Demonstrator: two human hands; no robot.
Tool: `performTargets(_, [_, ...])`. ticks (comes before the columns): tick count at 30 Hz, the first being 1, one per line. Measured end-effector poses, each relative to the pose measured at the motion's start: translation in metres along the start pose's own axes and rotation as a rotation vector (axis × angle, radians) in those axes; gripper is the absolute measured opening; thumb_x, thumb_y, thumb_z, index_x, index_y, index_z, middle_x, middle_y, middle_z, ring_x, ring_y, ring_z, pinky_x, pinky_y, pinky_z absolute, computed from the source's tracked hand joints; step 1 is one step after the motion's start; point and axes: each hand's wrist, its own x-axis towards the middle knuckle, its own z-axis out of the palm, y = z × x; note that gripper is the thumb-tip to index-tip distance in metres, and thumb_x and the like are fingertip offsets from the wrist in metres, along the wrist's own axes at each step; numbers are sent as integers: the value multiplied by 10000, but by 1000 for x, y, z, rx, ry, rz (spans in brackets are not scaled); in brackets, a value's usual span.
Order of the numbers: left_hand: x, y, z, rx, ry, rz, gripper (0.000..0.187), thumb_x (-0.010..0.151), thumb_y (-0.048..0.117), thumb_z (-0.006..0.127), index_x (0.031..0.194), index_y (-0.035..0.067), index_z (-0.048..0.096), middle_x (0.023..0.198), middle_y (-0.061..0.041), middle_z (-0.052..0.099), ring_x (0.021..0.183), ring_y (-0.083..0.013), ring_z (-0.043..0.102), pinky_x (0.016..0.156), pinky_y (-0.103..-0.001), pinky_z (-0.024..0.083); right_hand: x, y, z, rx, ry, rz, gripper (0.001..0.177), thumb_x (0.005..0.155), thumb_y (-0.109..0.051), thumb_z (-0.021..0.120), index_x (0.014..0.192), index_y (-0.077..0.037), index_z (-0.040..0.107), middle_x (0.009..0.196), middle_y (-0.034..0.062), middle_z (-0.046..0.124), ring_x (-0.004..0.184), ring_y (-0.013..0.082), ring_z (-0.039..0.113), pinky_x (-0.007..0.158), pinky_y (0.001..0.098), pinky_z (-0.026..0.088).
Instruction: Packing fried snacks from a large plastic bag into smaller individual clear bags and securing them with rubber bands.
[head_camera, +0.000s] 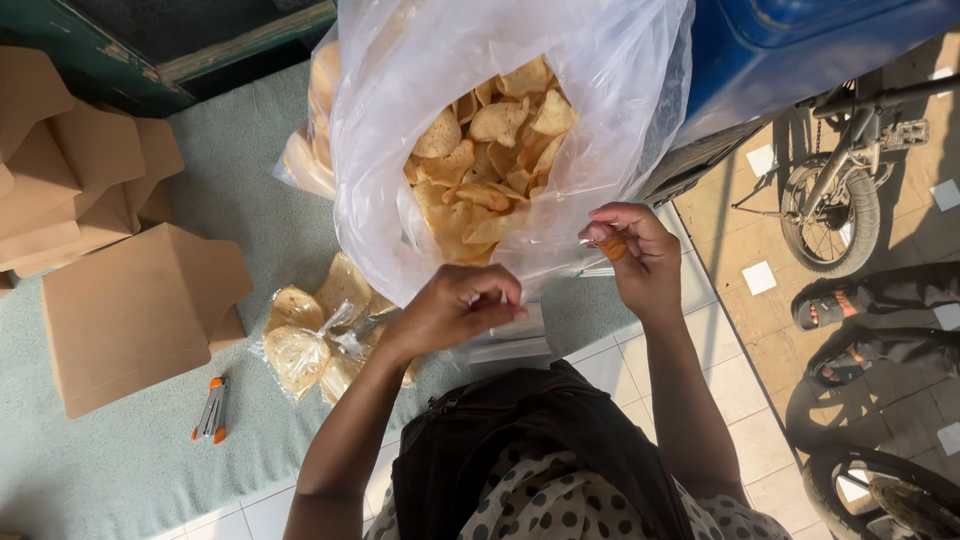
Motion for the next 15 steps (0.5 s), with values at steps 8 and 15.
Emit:
performTargets(8, [15, 29, -18, 145, 30, 175, 241, 913, 243, 819, 1074, 93, 723, 1059, -50, 734, 1013, -180, 690, 872, -345, 571, 59, -26, 16, -71, -131, -158, 156, 990, 106, 550, 1089, -10, 580, 1033, 59, 682, 956, 143, 685, 880, 265, 565])
performTargets(15, [65, 0, -59, -70, 45, -103, 367, 911, 243, 755, 1190, 25, 658, 1126, -107, 720, 1062, -208, 684, 923, -355, 536, 76, -9, 19, -341, -476, -215, 245, 763, 214, 498, 831, -13, 558, 818, 44, 590, 703, 147, 547, 617, 277, 413])
